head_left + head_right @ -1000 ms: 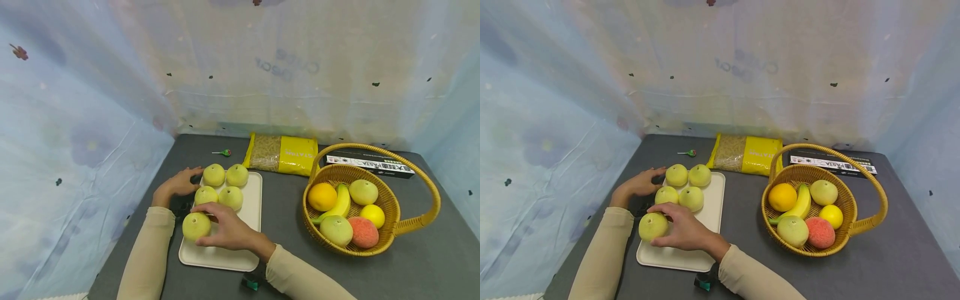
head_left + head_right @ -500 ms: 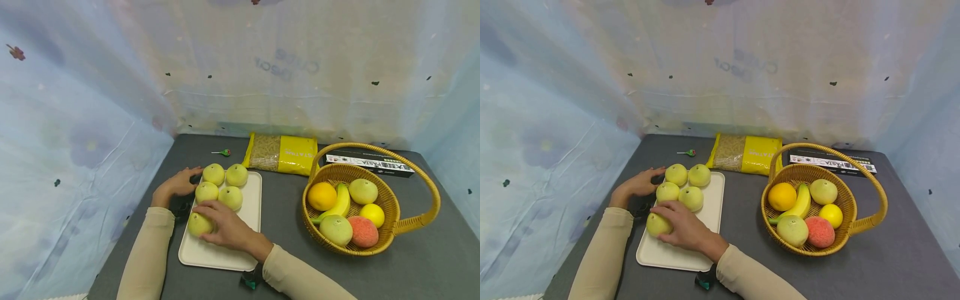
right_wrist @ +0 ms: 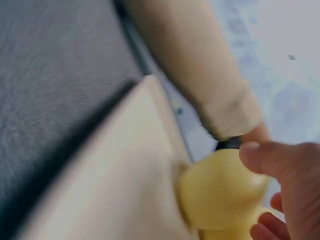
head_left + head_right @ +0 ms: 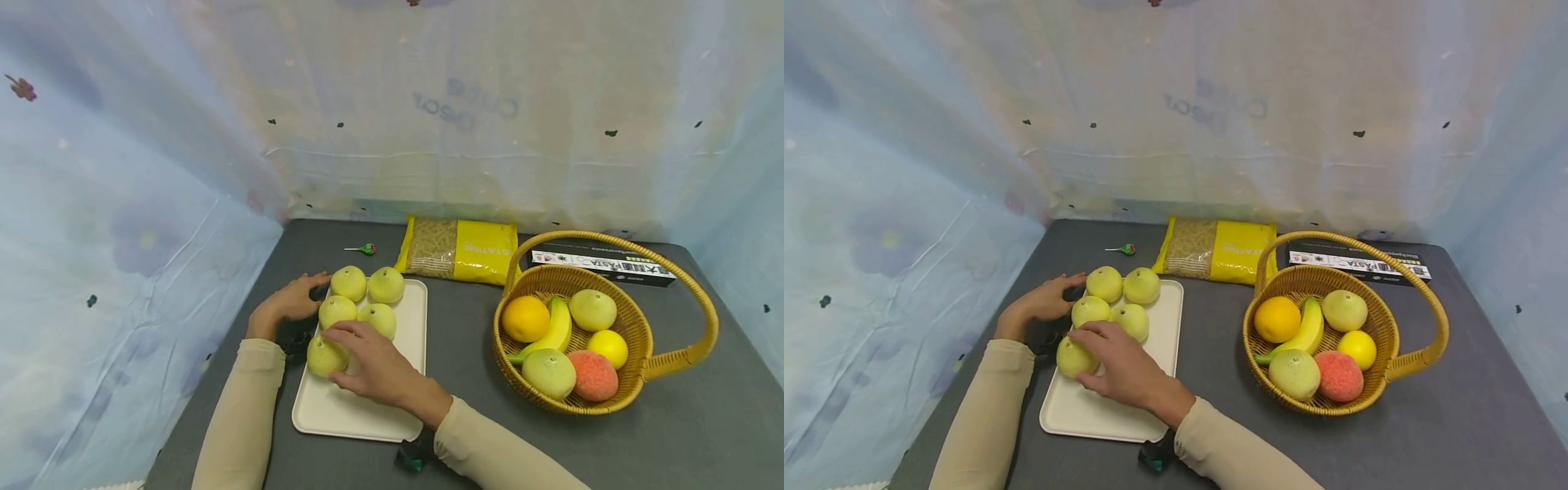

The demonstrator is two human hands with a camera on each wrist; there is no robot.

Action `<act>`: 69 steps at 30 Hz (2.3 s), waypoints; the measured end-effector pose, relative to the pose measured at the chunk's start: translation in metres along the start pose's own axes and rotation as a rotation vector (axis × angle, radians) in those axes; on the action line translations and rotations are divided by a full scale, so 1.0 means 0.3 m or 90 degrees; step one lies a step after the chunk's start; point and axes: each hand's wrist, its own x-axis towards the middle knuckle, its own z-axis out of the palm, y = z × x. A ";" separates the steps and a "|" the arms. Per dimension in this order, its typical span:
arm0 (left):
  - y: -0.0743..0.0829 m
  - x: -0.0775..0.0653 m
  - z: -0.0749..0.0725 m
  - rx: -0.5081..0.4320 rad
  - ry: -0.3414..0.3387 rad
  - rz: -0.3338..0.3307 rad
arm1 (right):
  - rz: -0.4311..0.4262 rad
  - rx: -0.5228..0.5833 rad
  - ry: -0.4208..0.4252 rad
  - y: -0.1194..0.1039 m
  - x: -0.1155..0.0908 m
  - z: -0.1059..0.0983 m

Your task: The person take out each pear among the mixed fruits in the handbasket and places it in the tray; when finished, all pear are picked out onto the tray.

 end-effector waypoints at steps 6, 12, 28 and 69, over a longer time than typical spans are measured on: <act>0.000 0.005 -0.001 0.003 -0.003 -0.003 | 0.056 0.226 -0.035 0.010 -0.069 -0.149; -0.001 0.005 0.003 -0.007 -0.012 -0.013 | 0.107 0.351 -0.079 0.036 -0.198 -0.325; -0.003 0.011 -0.001 -0.003 -0.015 -0.010 | 0.187 0.222 0.048 0.069 -0.531 -0.693; -0.005 0.013 0.003 -0.013 -0.021 -0.030 | 0.358 -0.084 -0.007 0.129 -0.664 -0.755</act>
